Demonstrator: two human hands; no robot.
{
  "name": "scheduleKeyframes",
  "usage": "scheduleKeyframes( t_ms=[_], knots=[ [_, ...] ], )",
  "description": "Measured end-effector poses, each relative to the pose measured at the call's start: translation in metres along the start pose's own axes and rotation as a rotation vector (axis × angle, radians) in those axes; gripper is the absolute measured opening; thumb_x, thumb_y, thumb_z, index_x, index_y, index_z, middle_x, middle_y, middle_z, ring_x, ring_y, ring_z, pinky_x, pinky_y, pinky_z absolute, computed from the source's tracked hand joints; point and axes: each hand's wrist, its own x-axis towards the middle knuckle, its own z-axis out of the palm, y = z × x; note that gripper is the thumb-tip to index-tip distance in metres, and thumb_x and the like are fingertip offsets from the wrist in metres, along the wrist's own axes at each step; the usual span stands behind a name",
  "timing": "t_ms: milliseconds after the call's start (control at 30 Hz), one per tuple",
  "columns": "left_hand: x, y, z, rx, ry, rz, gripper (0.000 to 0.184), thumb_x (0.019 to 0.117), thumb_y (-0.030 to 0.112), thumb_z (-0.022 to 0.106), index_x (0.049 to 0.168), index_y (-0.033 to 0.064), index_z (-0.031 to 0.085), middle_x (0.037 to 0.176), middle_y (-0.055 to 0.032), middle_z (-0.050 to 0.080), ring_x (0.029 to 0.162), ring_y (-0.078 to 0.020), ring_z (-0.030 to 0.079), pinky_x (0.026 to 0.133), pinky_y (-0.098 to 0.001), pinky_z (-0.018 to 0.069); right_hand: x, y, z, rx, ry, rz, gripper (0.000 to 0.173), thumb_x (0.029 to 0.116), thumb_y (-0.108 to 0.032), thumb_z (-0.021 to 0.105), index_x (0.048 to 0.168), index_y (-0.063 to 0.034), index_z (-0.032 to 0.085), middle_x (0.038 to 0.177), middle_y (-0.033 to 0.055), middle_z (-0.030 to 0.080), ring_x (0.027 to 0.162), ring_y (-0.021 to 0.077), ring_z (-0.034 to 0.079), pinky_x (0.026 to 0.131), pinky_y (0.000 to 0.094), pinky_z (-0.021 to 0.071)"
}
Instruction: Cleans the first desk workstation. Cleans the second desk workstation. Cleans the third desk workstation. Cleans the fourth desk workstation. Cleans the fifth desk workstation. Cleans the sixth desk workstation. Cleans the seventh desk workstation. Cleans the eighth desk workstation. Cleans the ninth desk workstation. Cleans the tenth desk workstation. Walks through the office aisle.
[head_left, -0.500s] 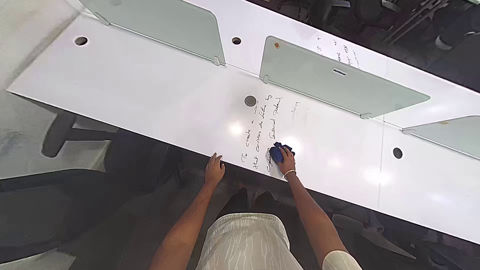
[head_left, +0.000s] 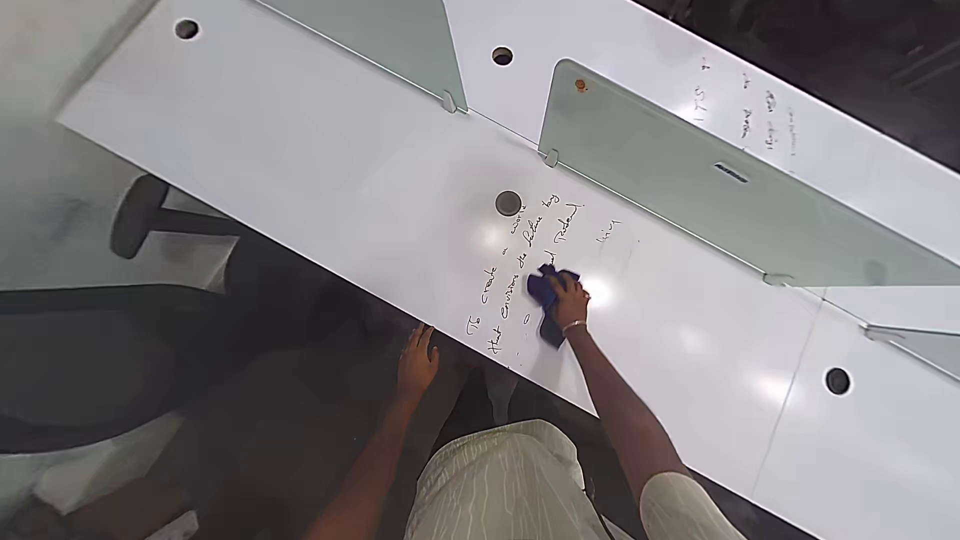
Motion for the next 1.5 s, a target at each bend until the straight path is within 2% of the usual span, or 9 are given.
scheduleKeyframes(
  t_ms=[133, 300, 400, 667, 800, 967, 1233, 1333, 1500],
  knots=[
    [-0.029, 0.022, 0.021, -0.104, 0.008, -0.092, 0.049, 0.0995, 0.014, 0.057, 0.147, 0.0051, 0.053, 0.159, -0.021, 0.041, 0.147, -0.0375, 0.039, 0.119, -0.0532, 0.0351, 0.055, 0.003, -0.025, 0.022, 0.043, 0.077, 0.057, 0.0927, -0.019, 0.063, 0.147, -0.031, 0.055, 0.157, 0.0147, 0.045, 0.143, 0.042, 0.042, 0.11, 0.0658, 0.0361],
    [-0.064, 0.033, 0.035, -0.154, -0.084, -0.308, 0.049, 0.0986, 0.015, 0.061, 0.145, 0.0018, 0.054, 0.155, -0.0251, 0.044, 0.143, -0.0407, 0.043, 0.118, -0.0525, 0.0368, -0.078, 0.017, 0.026, 0.025, -0.232, -0.404, 0.058, 0.0884, -0.006, 0.064, 0.141, -0.029, 0.062, 0.154, 0.0154, 0.05, 0.141, 0.044, 0.045, 0.11, 0.0681, 0.0368],
    [-0.084, 0.03, 0.043, -0.093, -0.23, -0.439, 0.051, 0.0998, 0.02, 0.062, 0.146, -0.0007, 0.051, 0.153, -0.0267, 0.045, 0.14, -0.0409, 0.047, 0.116, -0.0521, 0.0389, -0.084, 0.027, 0.034, -0.029, -0.277, -0.587, 0.058, 0.089, 0.0, 0.061, 0.137, -0.0328, 0.065, 0.15, 0.0084, 0.056, 0.137, 0.0394, 0.051, 0.108, 0.0648, 0.0395],
    [-0.102, 0.025, 0.075, -0.156, -0.291, -0.496, 0.054, 0.0995, 0.021, 0.062, 0.151, 0.0086, 0.048, 0.156, -0.02, 0.044, 0.141, -0.0367, 0.047, 0.115, -0.0521, 0.041, 0.122, -0.007, -0.038, -0.008, 0.14, 0.019, 0.061, 0.0853, -0.021, 0.075, 0.144, -0.0275, 0.059, 0.155, 0.0149, 0.046, 0.141, 0.0441, 0.041, 0.107, 0.07, 0.0354],
    [-0.09, 0.043, 0.075, -0.26, -0.186, -0.476, 0.052, 0.1001, 0.017, 0.06, 0.148, 0.0016, 0.049, 0.151, -0.0248, 0.048, 0.139, -0.0393, 0.048, 0.114, -0.0528, 0.0409, 0.017, -0.009, 0.008, 0.016, 0.004, -0.26, 0.063, 0.0807, -0.026, 0.073, 0.143, -0.023, 0.061, 0.155, 0.02, 0.047, 0.144, 0.0452, 0.04, 0.115, 0.0663, 0.0324],
    [-0.085, 0.057, 0.071, -0.346, -0.175, -0.502, 0.051, 0.1015, 0.018, 0.059, 0.148, 0.0001, 0.048, 0.152, -0.0261, 0.046, 0.14, -0.0392, 0.048, 0.116, -0.0508, 0.0402, -0.075, 0.009, 0.047, -0.016, -0.217, -0.825, 0.058, 0.0838, 0.002, 0.067, 0.131, -0.0317, 0.068, 0.146, 0.0062, 0.06, 0.134, 0.0366, 0.055, 0.107, 0.0646, 0.0419],
    [-0.121, 0.049, 0.083, -0.381, -0.267, -0.606, 0.049, 0.103, 0.019, 0.056, 0.148, 0.001, 0.048, 0.148, -0.0239, 0.051, 0.133, -0.0371, 0.054, 0.112, -0.0503, 0.0435, 0.129, -0.071, -0.011, -0.01, 0.117, -0.102, 0.061, 0.0848, -0.02, 0.076, 0.143, -0.0258, 0.058, 0.158, 0.0145, 0.044, 0.14, 0.0471, 0.042, 0.099, 0.0731, 0.0404],
    [-0.141, 0.036, 0.101, -0.379, -0.245, -0.617, 0.045, 0.1036, 0.02, 0.054, 0.145, 0.0028, 0.053, 0.141, -0.0228, 0.058, 0.126, -0.0367, 0.06, 0.108, -0.0528, 0.0465, 0.079, -0.078, 0.004, 0.019, -0.01, -0.18, 0.057, 0.0889, -0.02, 0.069, 0.144, -0.0258, 0.059, 0.158, 0.0164, 0.044, 0.143, 0.0448, 0.041, 0.107, 0.0704, 0.0375],
    [-0.159, 0.032, 0.114, -0.411, -0.277, -0.656, 0.039, 0.1034, 0.019, 0.054, 0.14, 0.0049, 0.059, 0.133, -0.0194, 0.064, 0.118, -0.0329, 0.064, 0.105, -0.0503, 0.0498, -0.056, -0.036, 0.07, -0.029, -0.237, -0.819, 0.054, 0.089, -0.001, 0.061, 0.13, -0.0343, 0.069, 0.147, 0.0038, 0.06, 0.131, 0.038, 0.056, 0.103, 0.0644, 0.0432]
  ],
)
